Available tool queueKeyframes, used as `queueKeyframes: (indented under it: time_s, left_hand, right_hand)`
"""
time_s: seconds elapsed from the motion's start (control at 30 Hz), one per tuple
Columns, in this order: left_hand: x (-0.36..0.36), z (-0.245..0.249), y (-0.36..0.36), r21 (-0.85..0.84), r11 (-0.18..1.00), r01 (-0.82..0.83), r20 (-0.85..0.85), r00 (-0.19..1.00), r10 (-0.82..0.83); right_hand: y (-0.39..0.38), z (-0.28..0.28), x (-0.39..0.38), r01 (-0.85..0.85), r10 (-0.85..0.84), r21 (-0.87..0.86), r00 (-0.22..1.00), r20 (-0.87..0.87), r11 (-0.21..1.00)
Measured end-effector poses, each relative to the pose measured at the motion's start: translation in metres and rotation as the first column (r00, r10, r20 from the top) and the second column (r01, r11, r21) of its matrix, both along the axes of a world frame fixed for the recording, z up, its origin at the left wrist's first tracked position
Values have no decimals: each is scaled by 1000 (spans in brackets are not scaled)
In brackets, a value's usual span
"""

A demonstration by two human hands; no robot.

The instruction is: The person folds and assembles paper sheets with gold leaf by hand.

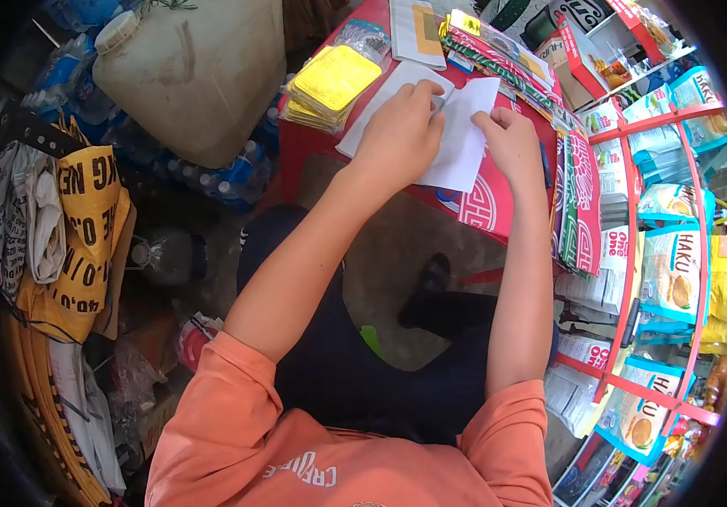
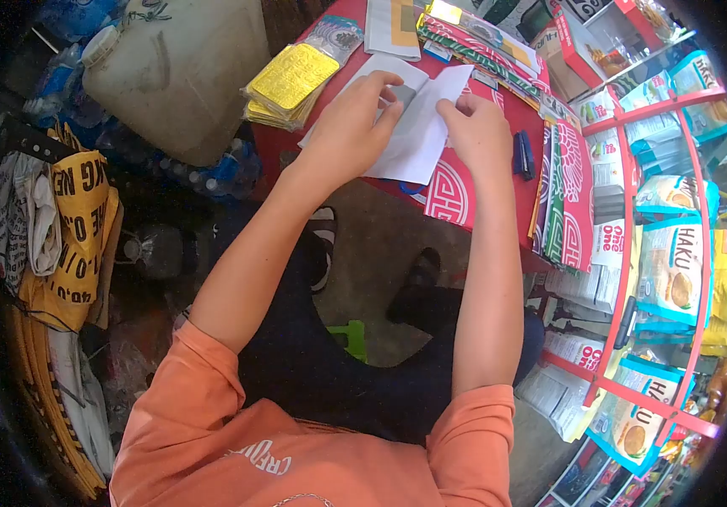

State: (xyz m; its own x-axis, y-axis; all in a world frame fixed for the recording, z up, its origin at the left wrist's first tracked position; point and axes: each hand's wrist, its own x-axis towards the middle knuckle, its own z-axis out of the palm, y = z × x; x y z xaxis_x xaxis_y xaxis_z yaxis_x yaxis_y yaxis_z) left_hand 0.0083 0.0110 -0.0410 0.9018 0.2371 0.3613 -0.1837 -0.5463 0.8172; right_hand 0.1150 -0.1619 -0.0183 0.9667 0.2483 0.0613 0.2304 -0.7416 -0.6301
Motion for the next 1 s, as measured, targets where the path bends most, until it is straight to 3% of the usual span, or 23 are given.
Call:
queueKeyframes:
  time_s: [0.1,0.3,0.47,0.77,0.8,1.0]
  left_hand:
    - [1,-14,-4,267,961,-65,-10,997,70]
    - [15,-37,-15,461,881,-107,-4,992,123]
    - [18,-36,-14,477,875,-83,-32,993,112]
    - [14,-33,-3,444,888,-123,-64,984,168]
    - [13,-32,-3,434,892,-128,-69,982,175]
    - [4,-25,-11,213,977,22,10,1000,-24]
  right_hand:
    - [-7,3,-4,9,-7,-40,999,48,999]
    - [-10,-12,-8,21,-19,-38,998,61,999]
    - [-4,3,-19,10,-6,-41,993,114,999]
    - [-35,27,-31,-17,3,245,998,58,969]
    - [-39,33,-40,-33,23,367,999,33,930]
    - [-109,25,-42,96,-54,334,989,-135,938]
